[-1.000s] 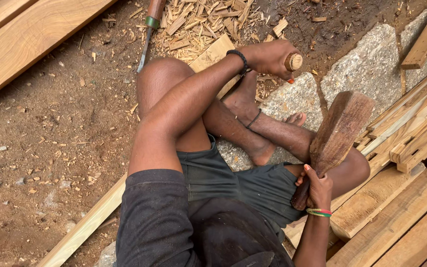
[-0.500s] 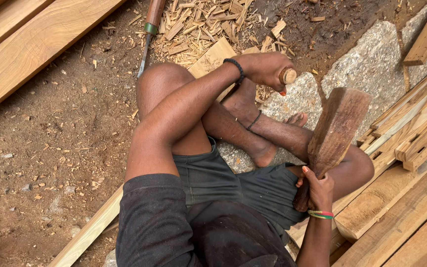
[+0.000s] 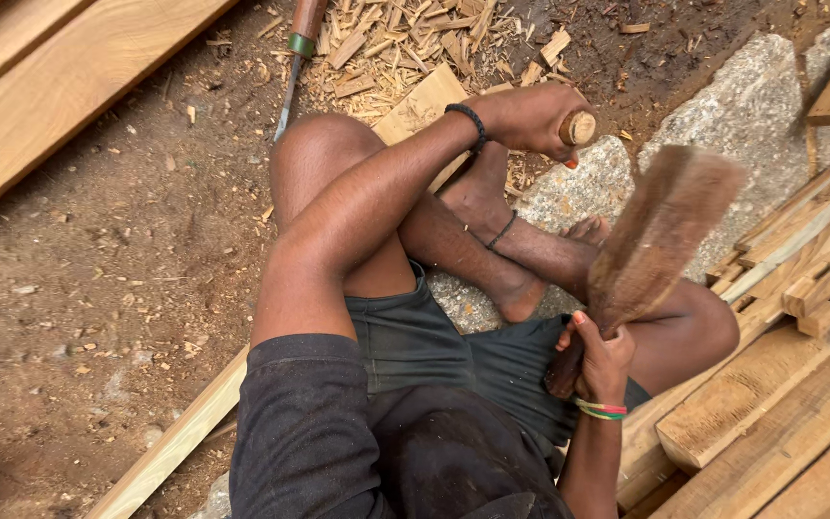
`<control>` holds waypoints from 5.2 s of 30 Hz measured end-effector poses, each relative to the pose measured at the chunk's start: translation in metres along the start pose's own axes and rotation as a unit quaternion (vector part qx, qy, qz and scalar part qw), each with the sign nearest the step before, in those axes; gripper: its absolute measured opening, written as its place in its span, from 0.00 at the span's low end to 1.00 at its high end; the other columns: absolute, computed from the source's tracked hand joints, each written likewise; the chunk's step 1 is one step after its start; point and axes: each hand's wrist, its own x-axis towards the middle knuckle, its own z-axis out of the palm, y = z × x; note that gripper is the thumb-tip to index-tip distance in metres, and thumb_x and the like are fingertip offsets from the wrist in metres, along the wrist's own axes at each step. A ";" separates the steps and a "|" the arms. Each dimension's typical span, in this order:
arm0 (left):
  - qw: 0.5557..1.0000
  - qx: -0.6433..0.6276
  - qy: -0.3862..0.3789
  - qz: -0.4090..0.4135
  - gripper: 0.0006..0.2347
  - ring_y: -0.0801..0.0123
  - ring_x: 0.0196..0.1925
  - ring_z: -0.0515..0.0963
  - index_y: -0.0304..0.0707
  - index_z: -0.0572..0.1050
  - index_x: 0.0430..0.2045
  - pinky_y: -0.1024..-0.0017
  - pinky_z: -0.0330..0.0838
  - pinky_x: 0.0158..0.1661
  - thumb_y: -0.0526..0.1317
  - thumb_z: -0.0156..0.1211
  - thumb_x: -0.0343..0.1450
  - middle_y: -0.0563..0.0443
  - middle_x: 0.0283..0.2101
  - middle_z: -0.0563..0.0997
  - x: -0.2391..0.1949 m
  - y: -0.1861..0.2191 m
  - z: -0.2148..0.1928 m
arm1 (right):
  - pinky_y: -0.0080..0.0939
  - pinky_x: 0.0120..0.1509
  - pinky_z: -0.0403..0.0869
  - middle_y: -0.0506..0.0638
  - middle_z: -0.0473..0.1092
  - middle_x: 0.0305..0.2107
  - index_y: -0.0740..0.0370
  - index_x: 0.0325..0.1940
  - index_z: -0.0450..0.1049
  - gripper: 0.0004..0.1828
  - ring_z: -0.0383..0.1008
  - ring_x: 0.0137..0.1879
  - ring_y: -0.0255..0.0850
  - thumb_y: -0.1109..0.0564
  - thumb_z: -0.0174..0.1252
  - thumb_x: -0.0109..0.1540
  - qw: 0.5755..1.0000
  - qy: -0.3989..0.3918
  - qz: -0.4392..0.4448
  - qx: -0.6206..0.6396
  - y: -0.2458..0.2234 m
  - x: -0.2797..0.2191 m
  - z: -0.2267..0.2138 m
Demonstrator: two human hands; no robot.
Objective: The person sits on the ground and carves a small cylindrical wooden piece using a chisel and a wooden mallet. They repeatedly position the chisel and strike it with the mallet to shape the wood, generating wood shavings.
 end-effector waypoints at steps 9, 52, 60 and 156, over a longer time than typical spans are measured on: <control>0.996 0.025 -0.042 -0.076 0.16 0.63 0.40 0.84 0.37 0.77 0.35 0.61 0.80 0.45 0.50 0.73 0.68 0.48 0.36 0.83 0.005 0.001 -0.011 | 0.42 0.38 0.76 0.56 0.71 0.31 0.72 0.51 0.68 0.15 0.73 0.31 0.42 0.62 0.67 0.69 0.970 -0.007 -0.231 0.078 -0.089 -0.005 -0.010; 0.999 0.048 0.003 -0.009 0.19 0.59 0.41 0.84 0.35 0.77 0.35 0.61 0.79 0.46 0.51 0.75 0.65 0.44 0.37 0.84 -0.014 0.006 -0.010 | 0.41 0.40 0.78 0.58 0.75 0.34 0.72 0.47 0.71 0.13 0.78 0.34 0.42 0.69 0.69 0.65 0.940 0.121 -0.317 -0.042 -0.110 0.022 0.012; 0.994 0.070 0.058 0.062 0.22 0.57 0.37 0.83 0.30 0.78 0.39 0.57 0.78 0.43 0.50 0.79 0.65 0.40 0.35 0.83 -0.017 -0.001 -0.002 | 0.43 0.39 0.77 0.59 0.71 0.35 0.74 0.54 0.66 0.14 0.74 0.33 0.44 0.70 0.66 0.72 0.910 0.114 -0.389 0.088 -0.103 0.030 -0.002; 0.974 -0.002 0.168 -0.151 0.11 0.73 0.24 0.79 0.34 0.78 0.27 0.68 0.78 0.25 0.44 0.70 0.69 0.50 0.23 0.80 -0.089 -0.009 -0.047 | 0.51 0.45 0.82 0.61 0.80 0.36 0.68 0.49 0.75 0.28 0.85 0.41 0.57 0.55 0.73 0.49 0.951 0.064 -0.283 -0.104 0.005 0.065 0.045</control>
